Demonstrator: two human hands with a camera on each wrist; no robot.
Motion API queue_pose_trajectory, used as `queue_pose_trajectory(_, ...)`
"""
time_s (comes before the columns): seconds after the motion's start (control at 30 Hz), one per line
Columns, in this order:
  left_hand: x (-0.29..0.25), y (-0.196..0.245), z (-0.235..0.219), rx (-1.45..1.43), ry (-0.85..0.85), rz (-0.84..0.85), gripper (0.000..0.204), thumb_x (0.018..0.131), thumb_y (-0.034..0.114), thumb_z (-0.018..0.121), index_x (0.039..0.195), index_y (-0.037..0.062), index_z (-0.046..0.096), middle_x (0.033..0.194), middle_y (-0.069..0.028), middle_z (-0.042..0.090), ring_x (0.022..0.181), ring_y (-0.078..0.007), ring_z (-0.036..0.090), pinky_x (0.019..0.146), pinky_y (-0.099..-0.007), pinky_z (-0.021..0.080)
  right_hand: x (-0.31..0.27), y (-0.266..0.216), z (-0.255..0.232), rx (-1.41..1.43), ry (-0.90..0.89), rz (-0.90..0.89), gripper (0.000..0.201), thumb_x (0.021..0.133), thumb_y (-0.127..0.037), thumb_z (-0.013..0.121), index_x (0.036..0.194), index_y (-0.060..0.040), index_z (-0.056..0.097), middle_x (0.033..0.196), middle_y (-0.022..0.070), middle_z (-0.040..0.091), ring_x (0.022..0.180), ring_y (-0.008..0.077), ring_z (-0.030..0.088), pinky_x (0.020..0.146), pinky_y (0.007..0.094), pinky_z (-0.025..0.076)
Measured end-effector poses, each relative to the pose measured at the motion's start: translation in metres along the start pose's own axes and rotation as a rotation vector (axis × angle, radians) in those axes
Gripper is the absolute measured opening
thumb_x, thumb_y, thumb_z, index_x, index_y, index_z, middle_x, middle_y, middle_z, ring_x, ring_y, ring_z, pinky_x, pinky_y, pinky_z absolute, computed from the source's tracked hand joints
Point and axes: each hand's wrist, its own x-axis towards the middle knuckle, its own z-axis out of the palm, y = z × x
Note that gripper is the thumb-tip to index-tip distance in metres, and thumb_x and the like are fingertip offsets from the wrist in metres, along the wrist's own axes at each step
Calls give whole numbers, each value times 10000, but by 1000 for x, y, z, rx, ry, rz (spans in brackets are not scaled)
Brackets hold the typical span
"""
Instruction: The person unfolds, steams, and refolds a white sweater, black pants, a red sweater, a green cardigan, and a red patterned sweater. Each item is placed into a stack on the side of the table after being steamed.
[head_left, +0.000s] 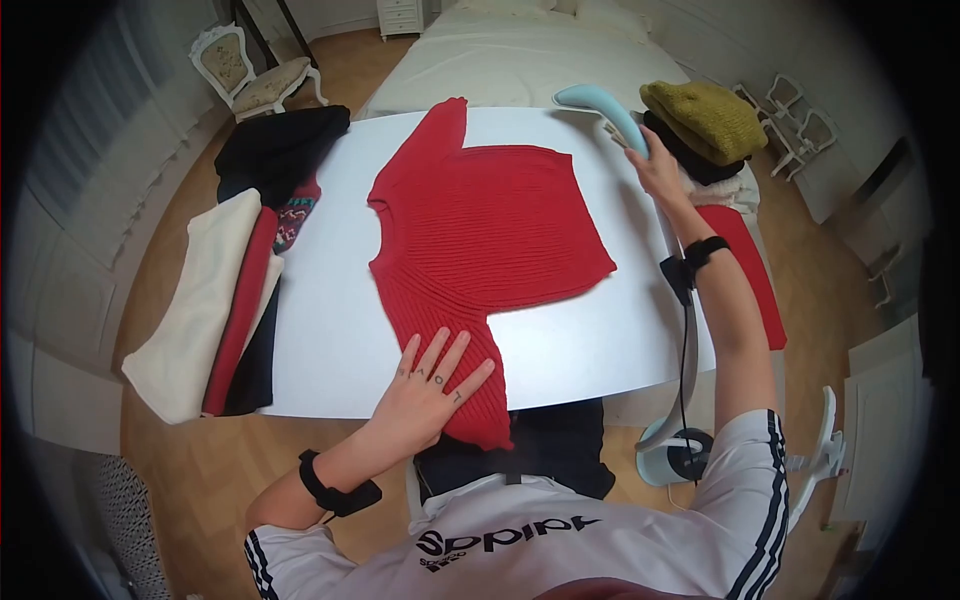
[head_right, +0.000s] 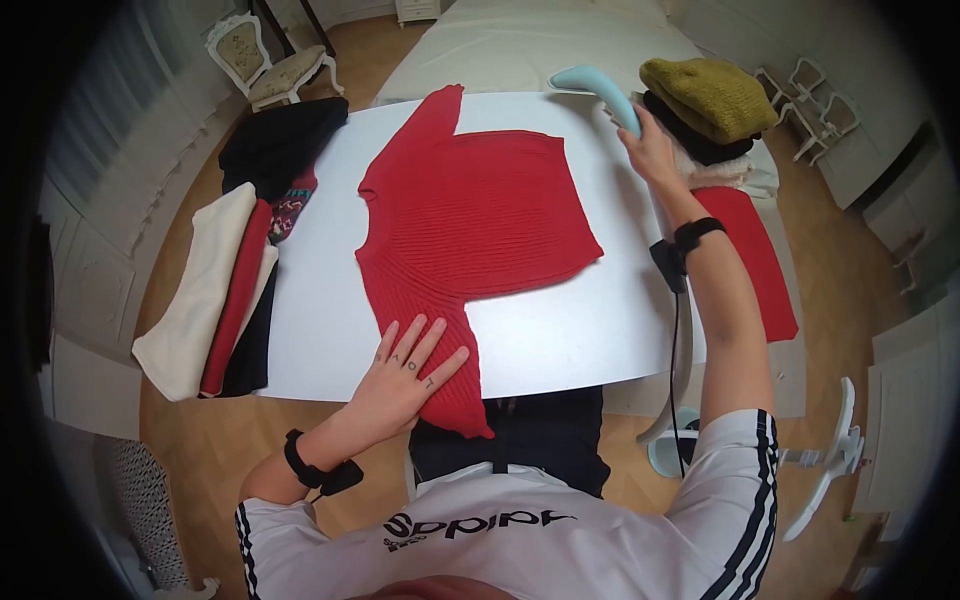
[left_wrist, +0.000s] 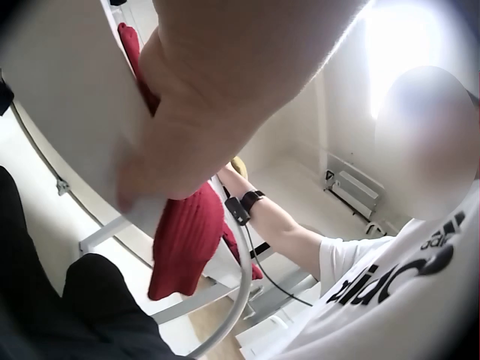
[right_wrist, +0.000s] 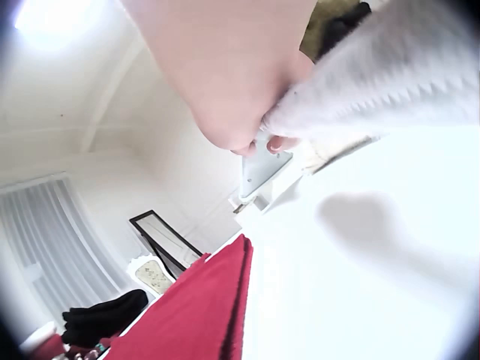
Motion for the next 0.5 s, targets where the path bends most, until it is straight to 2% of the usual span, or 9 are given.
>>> queue_pose_trajectory(0.03, -3, 3, -3, 8, -2, 4, 968, 725, 106, 772, 1606, 156, 374, 1663, -296, 216, 1533, -522, 199, 1219, -668, 179, 2, 6, 9, -13, 11, -38, 641, 928, -302, 716, 1480, -65, 494, 1228, 277, 686, 1163, 434, 666, 1001, 466, 503)
queue_pose_trajectory(0.1, -4, 8, -18, -220, -3, -46, 874, 726, 51, 689, 1562, 163, 458, 1641, -280, 294, 1531, -479, 248, 1238, -617, 189, 8, 16, 21, -45, 18, -84, 635, 948, -308, 692, 1492, -66, 472, 1219, 304, 676, 1154, 462, 655, 988, 489, 501)
queue_pose_trajectory(0.13, -3, 6, -24, -221, -10, -35, 874, 726, 51, 689, 1562, 163, 458, 1641, -280, 294, 1531, -479, 248, 1238, -617, 189, 9, 20, 23, -49, 21, -72, 635, 948, -308, 692, 1492, -66, 472, 1219, 304, 676, 1154, 462, 655, 988, 489, 501)
queue_pose_trajectory(0.2, 1, -3, -36, -210, -75, -21, 735, 814, 104, 692, 1524, 134, 506, 1533, -295, 450, 1484, -416, 389, 1221, -523, 286, 13, 26, 32, -78, -31, -26, 616, 969, -309, 660, 1500, -70, 460, 1198, 328, 671, 1133, 491, 647, 975, 515, 497)
queue_pose_trajectory(0.23, 5, -11, -44, -207, -79, -22, 735, 814, 104, 692, 1524, 134, 506, 1533, -295, 450, 1484, -416, 389, 1221, -523, 286, 15, 29, 37, -110, -25, -29, 625, 983, -324, 638, 1522, -88, 427, 1174, 341, 673, 1107, 509, 647, 958, 535, 498)
queue_pose_trajectory(0.3, 18, -30, -62, -1048, -50, -380, 481, 935, 256, 654, 1398, 128, 634, 1286, -228, 687, 1224, -400, 646, 1051, -433, 486, 14, 41, 47, -111, -12, -35, 643, 986, -340, 637, 1536, -104, 405, 1173, 341, 673, 1107, 506, 649, 958, 542, 498)
queue_pose_trajectory(0.37, 43, -57, -41, -1292, 357, -646, 482, 995, 419, 644, 1318, 64, 674, 1052, -168, 761, 1009, -323, 733, 894, -383, 553, 15, 45, 51, -108, -3, -46, 661, 989, -357, 636, 1551, -119, 383, 1172, 342, 673, 1107, 503, 652, 957, 548, 497)
queue_pose_trajectory(0.43, 67, -84, -52, -1423, 369, -878, 533, 1009, 489, 625, 1279, 33, 677, 973, -144, 757, 928, -270, 738, 842, -404, 568, 9, 40, 50, -207, -48, 42, 686, 1000, -394, 620, 1571, -135, 342, 1175, 336, 673, 1108, 501, 654, 962, 565, 497)
queue_pose_trajectory(0.5, 87, -119, -48, -1108, 268, -940, 525, 985, 501, 644, 1223, 35, 689, 935, -159, 767, 900, -306, 750, 810, -421, 580, 9, 34, 48, -255, -80, 62, 690, 1005, -413, 605, 1575, -136, 334, 1172, 331, 673, 1108, 504, 654, 964, 571, 496)
